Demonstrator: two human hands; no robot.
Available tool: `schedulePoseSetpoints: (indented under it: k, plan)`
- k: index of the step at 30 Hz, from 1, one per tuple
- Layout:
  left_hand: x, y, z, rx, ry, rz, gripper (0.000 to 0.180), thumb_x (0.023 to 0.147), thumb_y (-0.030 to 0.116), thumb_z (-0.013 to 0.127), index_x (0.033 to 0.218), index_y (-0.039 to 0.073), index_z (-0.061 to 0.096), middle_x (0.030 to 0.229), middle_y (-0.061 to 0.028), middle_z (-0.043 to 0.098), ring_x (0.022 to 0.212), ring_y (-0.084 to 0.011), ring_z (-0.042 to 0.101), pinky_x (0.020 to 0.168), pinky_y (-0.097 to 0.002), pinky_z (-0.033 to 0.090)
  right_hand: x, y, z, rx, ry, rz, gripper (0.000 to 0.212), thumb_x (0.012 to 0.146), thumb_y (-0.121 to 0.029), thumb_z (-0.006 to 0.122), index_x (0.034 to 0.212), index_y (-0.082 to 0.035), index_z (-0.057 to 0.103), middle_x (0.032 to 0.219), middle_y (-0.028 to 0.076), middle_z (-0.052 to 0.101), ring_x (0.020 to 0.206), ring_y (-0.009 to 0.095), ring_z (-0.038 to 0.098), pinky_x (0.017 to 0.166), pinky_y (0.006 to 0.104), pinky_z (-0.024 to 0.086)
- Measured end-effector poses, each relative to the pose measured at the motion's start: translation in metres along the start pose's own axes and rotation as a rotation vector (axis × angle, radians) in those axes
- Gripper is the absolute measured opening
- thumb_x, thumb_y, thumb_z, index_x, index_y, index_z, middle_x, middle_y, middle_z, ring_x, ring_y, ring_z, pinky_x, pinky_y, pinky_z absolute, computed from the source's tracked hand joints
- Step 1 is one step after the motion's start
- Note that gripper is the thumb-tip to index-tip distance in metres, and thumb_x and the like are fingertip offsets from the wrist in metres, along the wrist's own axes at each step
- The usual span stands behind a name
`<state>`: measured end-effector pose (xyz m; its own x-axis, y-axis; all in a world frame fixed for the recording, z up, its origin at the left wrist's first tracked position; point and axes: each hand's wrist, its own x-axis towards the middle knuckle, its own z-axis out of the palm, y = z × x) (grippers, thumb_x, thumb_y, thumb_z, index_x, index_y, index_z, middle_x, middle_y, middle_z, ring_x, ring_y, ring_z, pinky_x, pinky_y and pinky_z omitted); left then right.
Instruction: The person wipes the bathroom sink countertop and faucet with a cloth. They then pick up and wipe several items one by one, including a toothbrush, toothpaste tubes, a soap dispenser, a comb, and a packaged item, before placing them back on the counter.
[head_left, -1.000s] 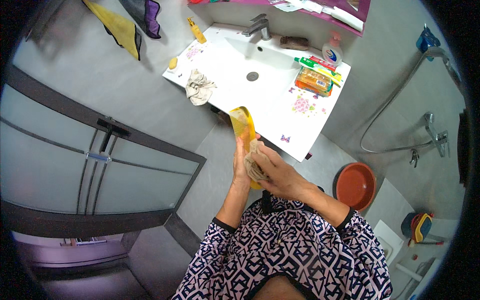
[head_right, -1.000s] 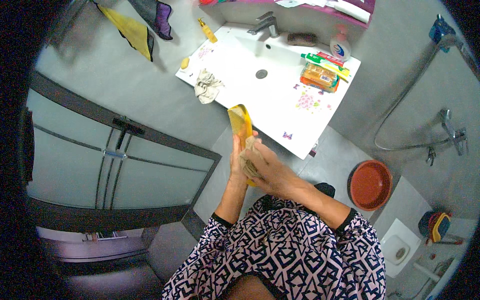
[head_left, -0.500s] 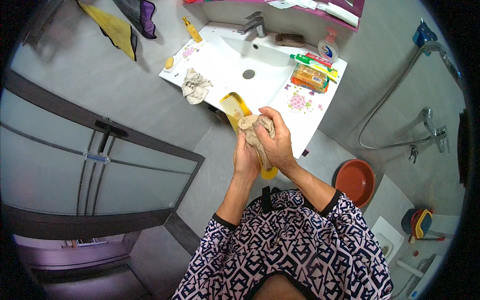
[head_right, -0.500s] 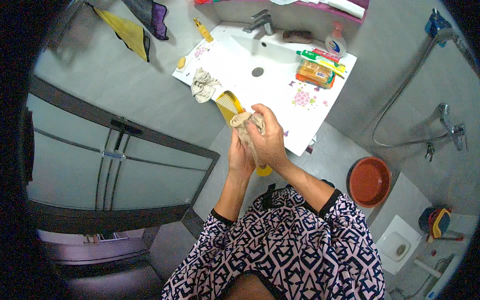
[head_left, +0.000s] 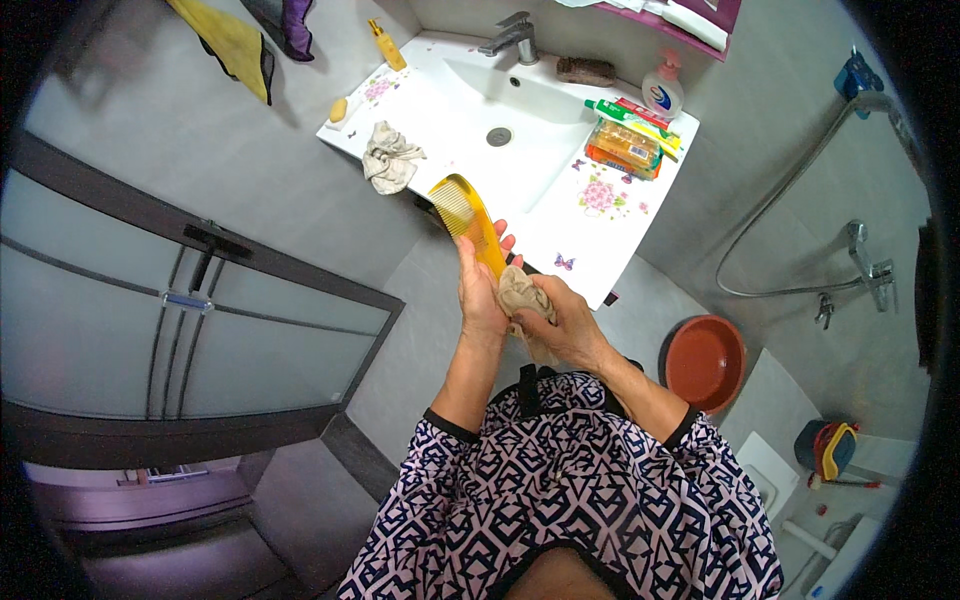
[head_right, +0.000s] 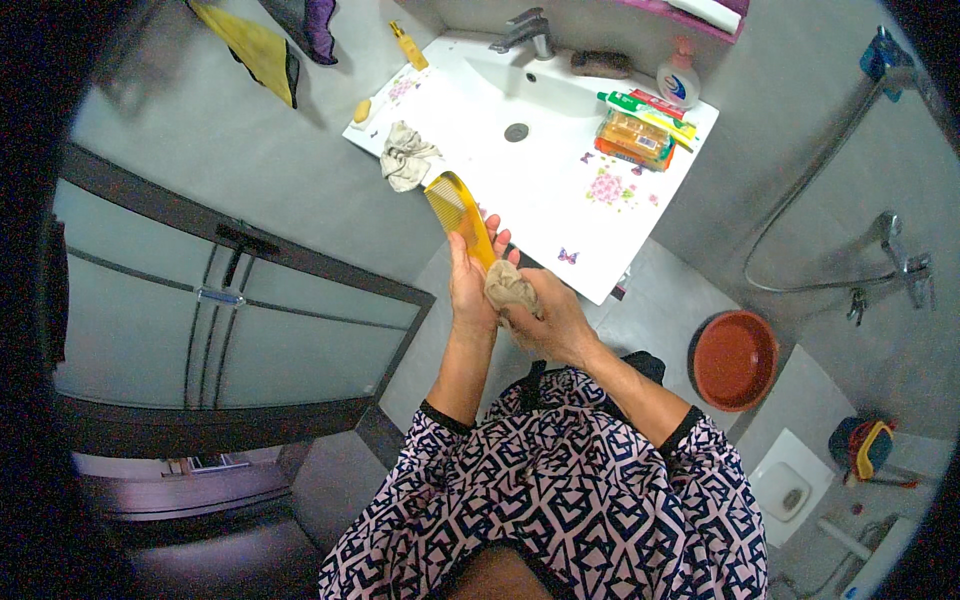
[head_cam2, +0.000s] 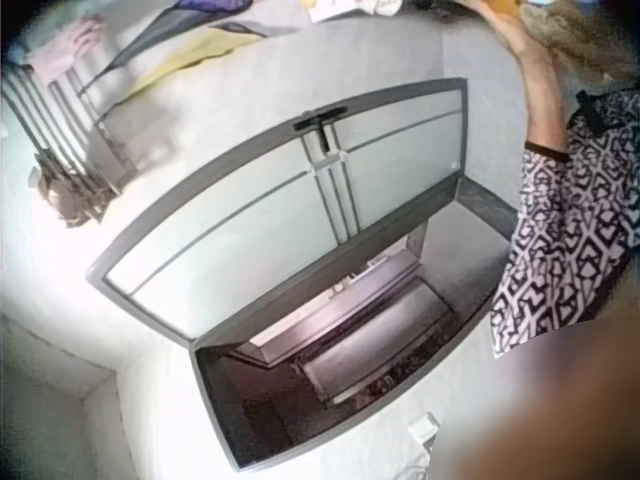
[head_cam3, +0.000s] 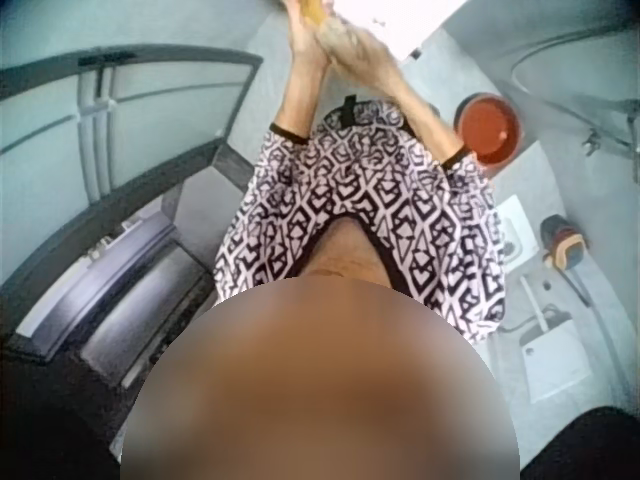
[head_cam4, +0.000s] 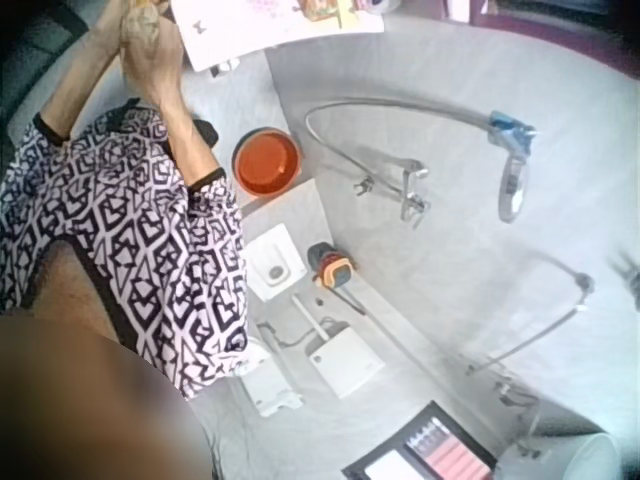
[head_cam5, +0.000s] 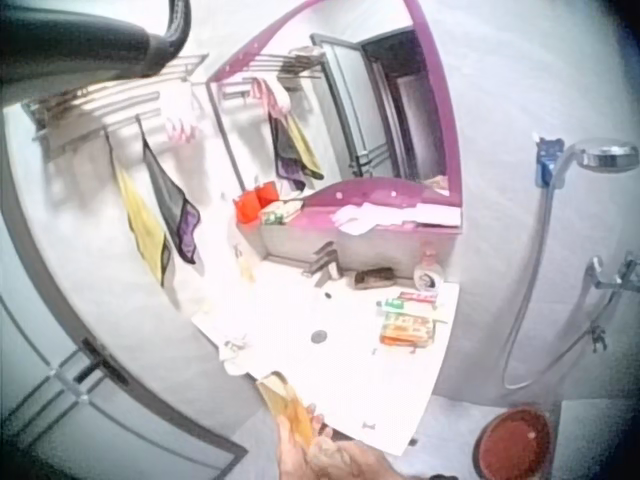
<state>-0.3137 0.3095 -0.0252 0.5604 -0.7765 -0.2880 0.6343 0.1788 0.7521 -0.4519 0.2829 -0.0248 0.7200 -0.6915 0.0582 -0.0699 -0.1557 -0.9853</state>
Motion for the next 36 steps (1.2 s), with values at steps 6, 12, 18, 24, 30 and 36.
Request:
schedulePoseSetpoints:
  k: [6, 12, 18, 24, 30, 36]
  plan:
    - [0.009, 0.010, -0.015, -0.044, -0.003, 0.064, 0.049, 0.100, 0.050, 0.027, 0.126, 0.013, 0.045, 0.108, -0.0028, 0.054, 0.094, -0.0144, 0.053, 0.077, -0.0314, 0.049, -0.018, 0.004, -0.024, -0.183, -0.299, 0.195, 0.040, 0.080, -0.018, 0.065, 0.112, 0.004, 0.056, 0.102, 0.020, 0.061, 0.096, 0.032, 0.060, 0.083, 0.0393, 0.048]
    - [0.002, 0.007, -0.011, 0.235, -0.186, 0.044, 0.043, 0.103, 0.038, 0.025, 0.126, 0.007, 0.043, 0.103, -0.0064, 0.054, 0.087, -0.0140, 0.054, 0.069, -0.0298, 0.049, 0.019, -0.002, -0.030, -0.102, 0.260, -0.103, 0.039, 0.083, -0.015, 0.060, 0.118, 0.000, 0.053, 0.101, 0.016, 0.057, 0.083, 0.030, 0.062, 0.070, 0.0373, 0.052]
    - [-0.025, -0.015, 0.014, 0.345, -0.034, -0.035, 0.037, 0.102, 0.037, 0.032, 0.123, 0.009, 0.044, 0.091, -0.0039, 0.053, 0.064, -0.0100, 0.050, 0.052, -0.0267, 0.044, 0.052, 0.005, -0.009, -0.352, 0.402, -0.272, 0.044, 0.080, -0.011, 0.063, 0.122, -0.007, 0.051, 0.091, 0.013, 0.051, 0.075, 0.030, 0.059, 0.064, 0.0402, 0.050]
    - [-0.021, -0.012, -0.008, 0.207, 0.013, -0.099, 0.030, 0.099, 0.028, 0.042, 0.123, 0.011, 0.046, 0.093, -0.0038, 0.055, 0.068, -0.0104, 0.050, 0.054, -0.0276, 0.045, 0.067, 0.053, -0.039, -0.691, 0.426, -0.097, 0.044, 0.079, -0.011, 0.066, 0.121, -0.010, 0.052, 0.093, 0.015, 0.050, 0.077, 0.030, 0.058, 0.064, 0.0408, 0.050]
    - [-0.002, -0.019, -0.012, 0.067, 0.044, -0.098, 0.036, 0.096, 0.021, 0.050, 0.129, 0.010, 0.042, 0.105, -0.0065, 0.056, 0.079, -0.0137, 0.050, 0.065, -0.0287, 0.046, 0.056, 0.058, -0.054, -1.009, 0.301, -0.163, 0.051, 0.074, -0.026, 0.070, 0.121, -0.013, 0.055, 0.122, 0.014, 0.048, 0.123, 0.035, 0.034, 0.089, 0.0540, 0.030]
    - [0.009, -0.007, 0.019, -0.103, -0.018, 0.096, 0.036, 0.097, 0.018, 0.047, 0.131, 0.008, 0.040, 0.108, -0.0076, 0.053, 0.085, -0.0163, 0.050, 0.071, -0.0298, 0.045, 0.037, -0.006, -0.041, -0.259, -0.036, -0.045, 0.039, 0.086, -0.023, 0.058, 0.116, -0.001, 0.053, 0.086, 0.013, 0.063, 0.078, 0.027, 0.062, 0.069, 0.0387, 0.047]
